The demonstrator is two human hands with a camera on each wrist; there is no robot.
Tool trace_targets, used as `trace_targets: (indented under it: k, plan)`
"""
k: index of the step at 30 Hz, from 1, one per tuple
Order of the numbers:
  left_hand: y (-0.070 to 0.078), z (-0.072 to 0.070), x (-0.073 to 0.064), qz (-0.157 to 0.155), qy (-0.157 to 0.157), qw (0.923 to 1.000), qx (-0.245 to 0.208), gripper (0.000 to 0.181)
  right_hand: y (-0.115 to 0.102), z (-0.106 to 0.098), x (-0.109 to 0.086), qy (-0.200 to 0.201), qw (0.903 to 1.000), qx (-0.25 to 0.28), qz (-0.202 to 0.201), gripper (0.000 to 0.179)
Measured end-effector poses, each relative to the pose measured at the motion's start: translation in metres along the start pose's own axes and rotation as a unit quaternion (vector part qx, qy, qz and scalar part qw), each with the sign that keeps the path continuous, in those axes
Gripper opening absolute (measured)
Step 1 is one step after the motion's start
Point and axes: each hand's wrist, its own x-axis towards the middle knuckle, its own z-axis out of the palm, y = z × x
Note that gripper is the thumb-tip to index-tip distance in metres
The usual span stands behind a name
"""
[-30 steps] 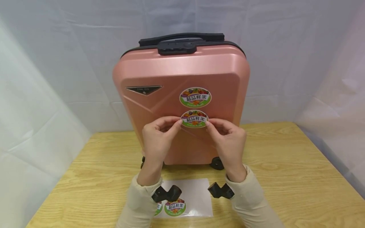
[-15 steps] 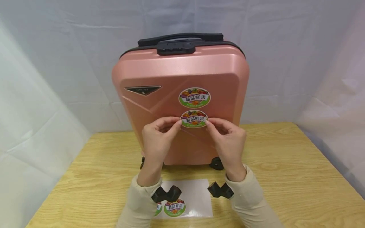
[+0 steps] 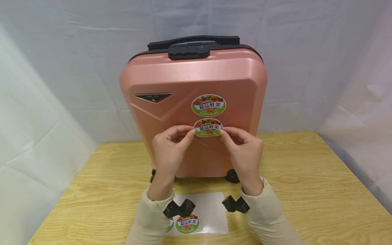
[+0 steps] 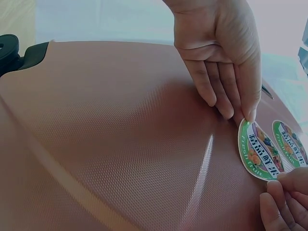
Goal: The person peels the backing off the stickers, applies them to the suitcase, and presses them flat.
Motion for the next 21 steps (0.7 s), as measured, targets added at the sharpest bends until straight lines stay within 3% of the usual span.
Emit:
trace_targets:
  k: [12, 21]
  plan:
    - [0.0010, 0.0024, -0.0012, 0.043, 0.012, 0.9980, 0.045, 0.011, -0.0004, 0.0002, 0.0002, 0.000, 0.9999, -0.010, 0.001, 0.009]
    - [0.0035, 0.0031, -0.0020, 0.086, 0.031, 0.9907, 0.100, 0.010, -0.0011, -0.0002, 0.0005, 0.000, 0.9997, -0.024, 0.002, 0.011]
